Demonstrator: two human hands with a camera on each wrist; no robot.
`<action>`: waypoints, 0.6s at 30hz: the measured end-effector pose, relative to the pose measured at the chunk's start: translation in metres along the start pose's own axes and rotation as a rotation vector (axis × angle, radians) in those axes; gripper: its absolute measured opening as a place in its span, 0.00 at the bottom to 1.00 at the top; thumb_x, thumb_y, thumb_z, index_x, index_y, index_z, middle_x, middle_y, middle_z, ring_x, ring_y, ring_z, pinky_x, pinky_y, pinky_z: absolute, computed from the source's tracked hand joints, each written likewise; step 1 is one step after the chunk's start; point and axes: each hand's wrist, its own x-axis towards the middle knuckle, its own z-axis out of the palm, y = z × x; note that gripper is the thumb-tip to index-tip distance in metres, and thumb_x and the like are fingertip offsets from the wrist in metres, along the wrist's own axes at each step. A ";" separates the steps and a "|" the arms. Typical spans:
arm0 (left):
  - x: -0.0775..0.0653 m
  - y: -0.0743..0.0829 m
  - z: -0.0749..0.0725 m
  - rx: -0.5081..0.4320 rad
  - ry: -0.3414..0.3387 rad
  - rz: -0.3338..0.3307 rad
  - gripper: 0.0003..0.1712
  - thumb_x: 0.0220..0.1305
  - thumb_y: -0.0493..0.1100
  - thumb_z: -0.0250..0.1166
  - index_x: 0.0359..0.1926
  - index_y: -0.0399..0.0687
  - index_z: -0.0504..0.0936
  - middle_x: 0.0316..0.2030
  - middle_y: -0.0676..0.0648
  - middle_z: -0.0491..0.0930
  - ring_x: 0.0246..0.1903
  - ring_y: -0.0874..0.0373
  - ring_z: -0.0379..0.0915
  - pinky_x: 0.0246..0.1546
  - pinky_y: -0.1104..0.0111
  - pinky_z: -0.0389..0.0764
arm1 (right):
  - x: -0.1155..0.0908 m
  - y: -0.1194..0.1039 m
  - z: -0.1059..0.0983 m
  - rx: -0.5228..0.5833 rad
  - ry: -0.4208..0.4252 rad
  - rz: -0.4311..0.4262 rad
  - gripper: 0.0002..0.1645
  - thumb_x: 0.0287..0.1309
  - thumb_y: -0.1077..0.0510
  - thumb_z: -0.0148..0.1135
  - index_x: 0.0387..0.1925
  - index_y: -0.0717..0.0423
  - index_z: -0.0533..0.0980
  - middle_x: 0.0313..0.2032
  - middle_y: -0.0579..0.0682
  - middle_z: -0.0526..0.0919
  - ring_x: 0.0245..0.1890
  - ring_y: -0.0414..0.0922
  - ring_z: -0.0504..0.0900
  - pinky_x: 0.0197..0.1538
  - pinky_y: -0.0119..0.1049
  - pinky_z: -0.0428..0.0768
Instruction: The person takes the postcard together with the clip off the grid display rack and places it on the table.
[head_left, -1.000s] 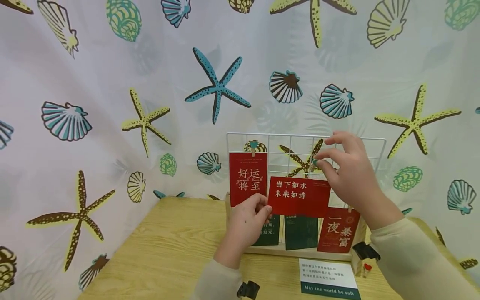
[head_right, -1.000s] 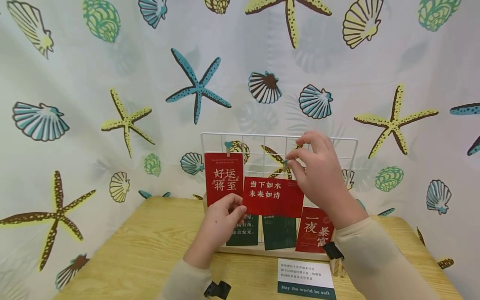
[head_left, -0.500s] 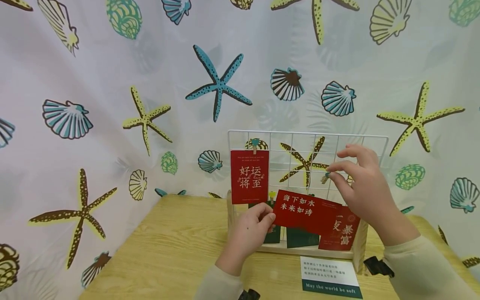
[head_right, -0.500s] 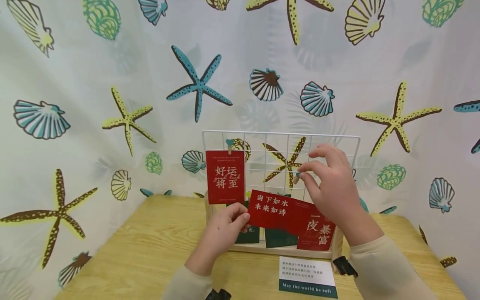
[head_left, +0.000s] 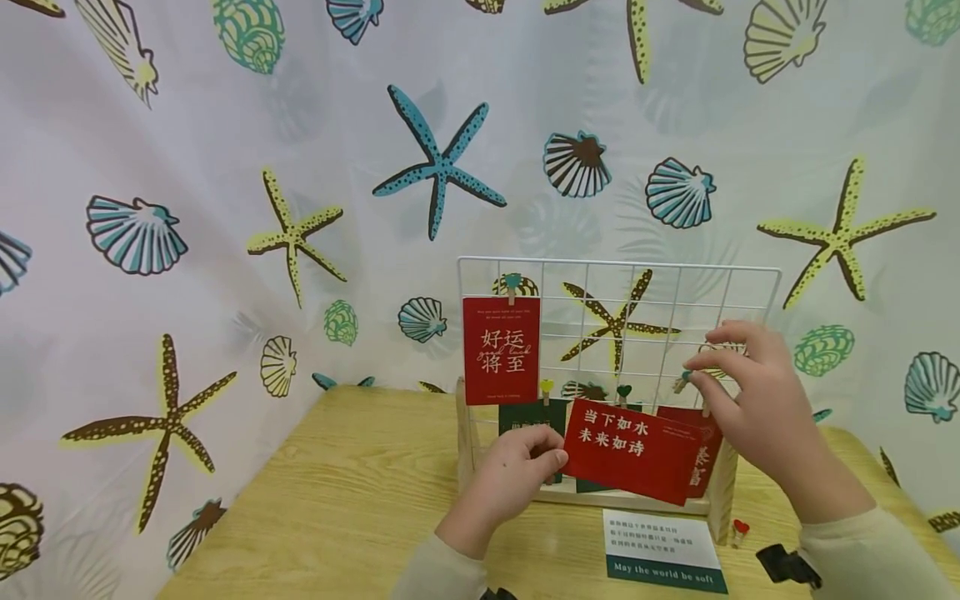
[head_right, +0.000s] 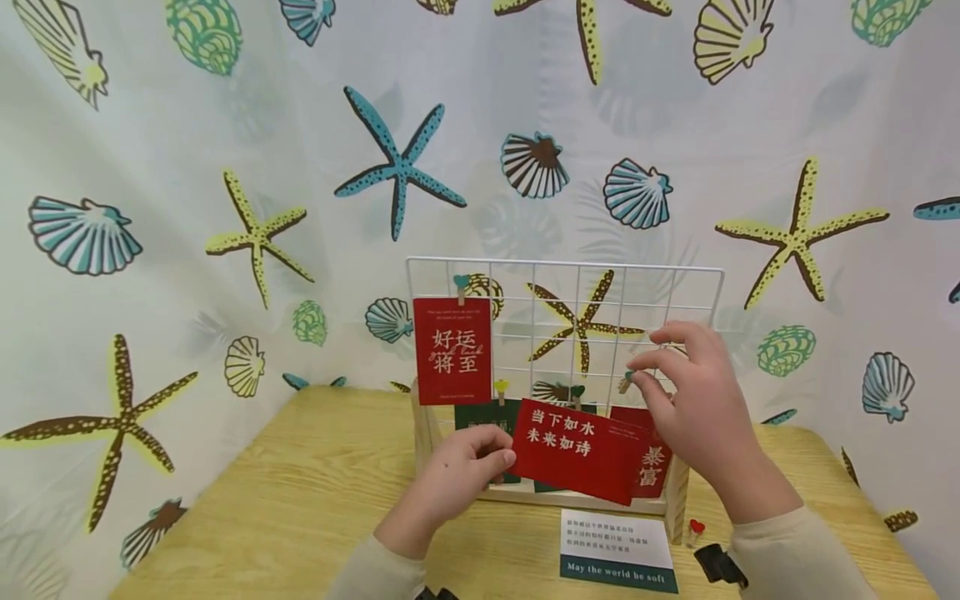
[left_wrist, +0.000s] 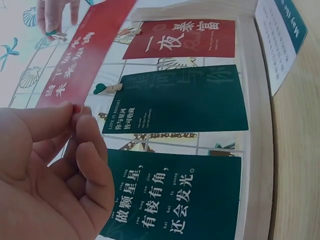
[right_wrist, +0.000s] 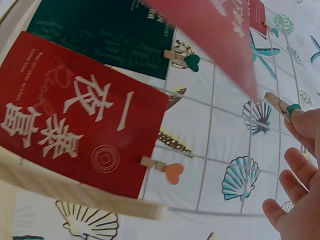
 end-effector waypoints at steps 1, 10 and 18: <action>0.000 -0.001 0.001 -0.006 -0.018 0.002 0.05 0.72 0.44 0.63 0.36 0.55 0.83 0.30 0.50 0.81 0.31 0.55 0.75 0.32 0.62 0.74 | -0.003 0.002 0.000 0.001 -0.004 0.011 0.08 0.54 0.67 0.72 0.36 0.56 0.85 0.54 0.59 0.76 0.61 0.61 0.67 0.55 0.62 0.69; -0.001 -0.001 0.008 -0.044 -0.118 -0.018 0.04 0.71 0.42 0.65 0.36 0.53 0.83 0.32 0.53 0.82 0.31 0.56 0.78 0.34 0.64 0.77 | -0.024 0.021 -0.004 0.022 0.001 0.041 0.09 0.52 0.69 0.72 0.36 0.56 0.85 0.52 0.60 0.76 0.58 0.63 0.68 0.54 0.64 0.66; -0.002 -0.008 0.016 -0.055 -0.186 -0.052 0.03 0.69 0.39 0.66 0.36 0.48 0.81 0.28 0.52 0.82 0.27 0.56 0.78 0.31 0.64 0.75 | -0.045 0.034 -0.005 0.048 -0.039 0.110 0.08 0.55 0.70 0.71 0.36 0.58 0.86 0.51 0.61 0.76 0.56 0.65 0.68 0.54 0.66 0.64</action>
